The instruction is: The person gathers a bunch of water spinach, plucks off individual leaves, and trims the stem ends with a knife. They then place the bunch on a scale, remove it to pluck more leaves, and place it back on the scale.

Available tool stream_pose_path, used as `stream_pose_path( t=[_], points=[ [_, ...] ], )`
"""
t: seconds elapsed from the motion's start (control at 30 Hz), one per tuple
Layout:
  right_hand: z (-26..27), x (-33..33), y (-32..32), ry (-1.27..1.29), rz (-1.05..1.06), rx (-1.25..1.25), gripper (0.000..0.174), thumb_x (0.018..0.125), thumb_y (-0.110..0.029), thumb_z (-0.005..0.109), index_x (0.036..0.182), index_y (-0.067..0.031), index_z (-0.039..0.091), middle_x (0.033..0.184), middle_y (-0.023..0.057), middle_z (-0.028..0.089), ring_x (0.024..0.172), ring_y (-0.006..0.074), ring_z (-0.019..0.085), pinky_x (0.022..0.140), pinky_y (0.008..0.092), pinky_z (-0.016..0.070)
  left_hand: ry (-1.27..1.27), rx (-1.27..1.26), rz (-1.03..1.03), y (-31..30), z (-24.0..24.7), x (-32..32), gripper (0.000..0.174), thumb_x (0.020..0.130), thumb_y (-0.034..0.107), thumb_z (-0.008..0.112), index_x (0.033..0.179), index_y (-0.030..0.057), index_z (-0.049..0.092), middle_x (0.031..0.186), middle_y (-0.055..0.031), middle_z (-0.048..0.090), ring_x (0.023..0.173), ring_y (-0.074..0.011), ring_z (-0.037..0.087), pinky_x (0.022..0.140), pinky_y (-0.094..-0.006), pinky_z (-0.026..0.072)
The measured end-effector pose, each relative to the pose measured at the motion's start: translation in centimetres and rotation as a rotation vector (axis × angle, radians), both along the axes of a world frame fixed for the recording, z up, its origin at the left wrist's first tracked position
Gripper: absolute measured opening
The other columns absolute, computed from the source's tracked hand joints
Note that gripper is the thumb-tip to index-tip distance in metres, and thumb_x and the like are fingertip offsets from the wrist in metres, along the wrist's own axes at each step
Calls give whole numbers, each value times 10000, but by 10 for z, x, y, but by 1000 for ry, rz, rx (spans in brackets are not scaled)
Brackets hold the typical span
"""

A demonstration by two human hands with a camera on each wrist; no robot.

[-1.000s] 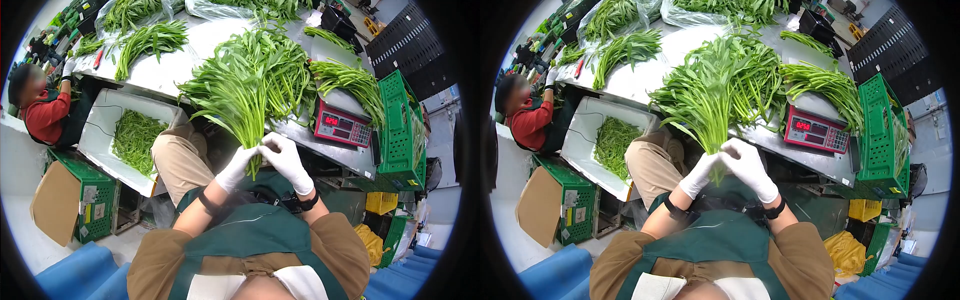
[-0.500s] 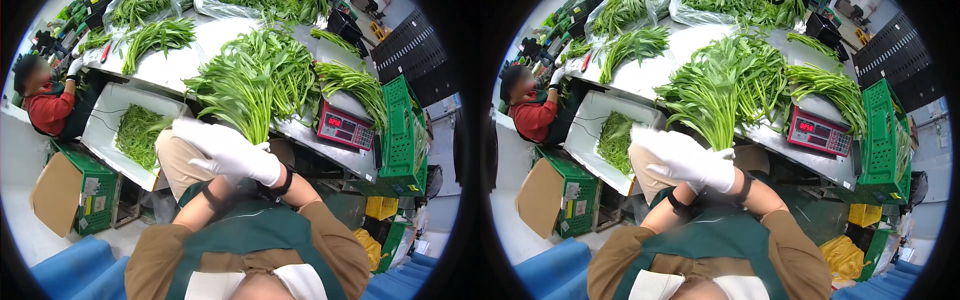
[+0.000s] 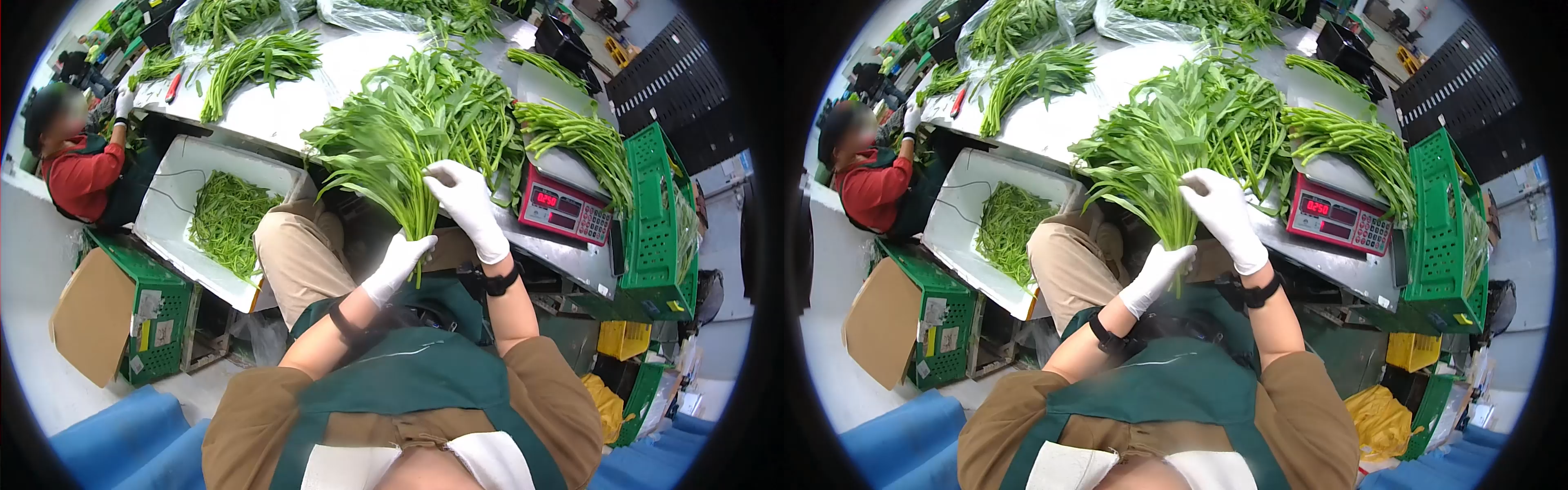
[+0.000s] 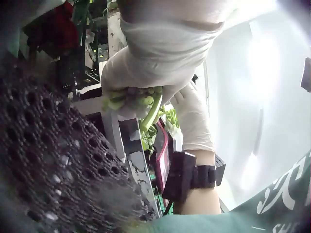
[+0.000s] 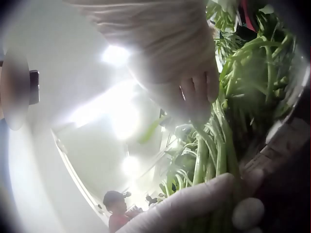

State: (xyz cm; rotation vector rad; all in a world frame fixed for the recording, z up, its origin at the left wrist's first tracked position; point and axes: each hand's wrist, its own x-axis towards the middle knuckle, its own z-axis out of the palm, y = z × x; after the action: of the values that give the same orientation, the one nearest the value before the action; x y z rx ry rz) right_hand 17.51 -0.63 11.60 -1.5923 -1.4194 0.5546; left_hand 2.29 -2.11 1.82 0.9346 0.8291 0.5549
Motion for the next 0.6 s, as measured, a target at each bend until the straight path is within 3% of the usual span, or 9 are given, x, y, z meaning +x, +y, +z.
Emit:
stream_pose_path(
  t=[0.03, 0.1, 0.2, 0.27, 0.37, 0.47, 0.6],
  points=[
    [0, 3, -4, 11, -20, -12, 161, 857, -106, 702, 991, -18, 710, 872, 77, 710, 776, 139, 672, 720, 272, 526, 2, 0, 14, -1, 0, 0, 242, 873, 190, 693, 1023, 21, 608, 803, -35, 638, 641, -109, 589, 604, -258, 489],
    [-2, -1, -17, 24, -29, 43, 131, 833, -58, 708, 959, -22, 710, 846, 80, 698, 746, 173, 669, 702, 283, 523, 6, -4, 14, -1, -4, -1, 251, 873, 187, 700, 1037, 23, 603, 801, -30, 638, 631, -104, 587, 595, -255, 488],
    [-17, 6, -26, -353, 54, 363, 142, 759, -9, 731, 887, -59, 694, 834, 73, 672, 746, 244, 652, 667, 321, 503, 20, 14, -5, 2, -7, 2, 266, 877, 184, 706, 1058, 24, 594, 797, -24, 636, 618, -98, 582, 583, -253, 487],
    [-23, 14, -25, -468, 69, 372, 162, 752, -10, 732, 894, -74, 688, 832, 66, 670, 761, 245, 651, 686, 332, 501, 46, 46, 12, -3, -2, 3, 236, 882, 192, 692, 1024, 22, 610, 794, -27, 640, 628, -100, 584, 610, -253, 482],
    [-16, 12, -22, -609, 65, 403, 172, 758, -51, 725, 918, -101, 687, 828, 48, 651, 782, 252, 631, 717, 359, 492, -13, -41, 65, -3, -9, 9, 317, 876, 177, 718, 1113, 16, 582, 811, -24, 634, 613, -96, 580, 575, -255, 490],
    [-10, 12, -15, -777, 126, 369, 140, 784, -110, 701, 923, -114, 699, 810, 34, 611, 767, 243, 599, 693, 370, 477, 136, 93, -52, 1, 6, 3, 328, 878, 182, 723, 1120, 12, 582, 831, -28, 638, 617, -99, 580, 583, -254, 490],
    [-10, 20, -8, -880, 223, 347, 133, 776, -111, 677, 906, -123, 696, 767, 26, 575, 743, 232, 589, 682, 370, 470, -53, 111, -14, 0, -11, -2, 333, 877, 182, 726, 1122, 12, 579, 843, -31, 640, 617, -101, 580, 587, -255, 491]
  ],
)
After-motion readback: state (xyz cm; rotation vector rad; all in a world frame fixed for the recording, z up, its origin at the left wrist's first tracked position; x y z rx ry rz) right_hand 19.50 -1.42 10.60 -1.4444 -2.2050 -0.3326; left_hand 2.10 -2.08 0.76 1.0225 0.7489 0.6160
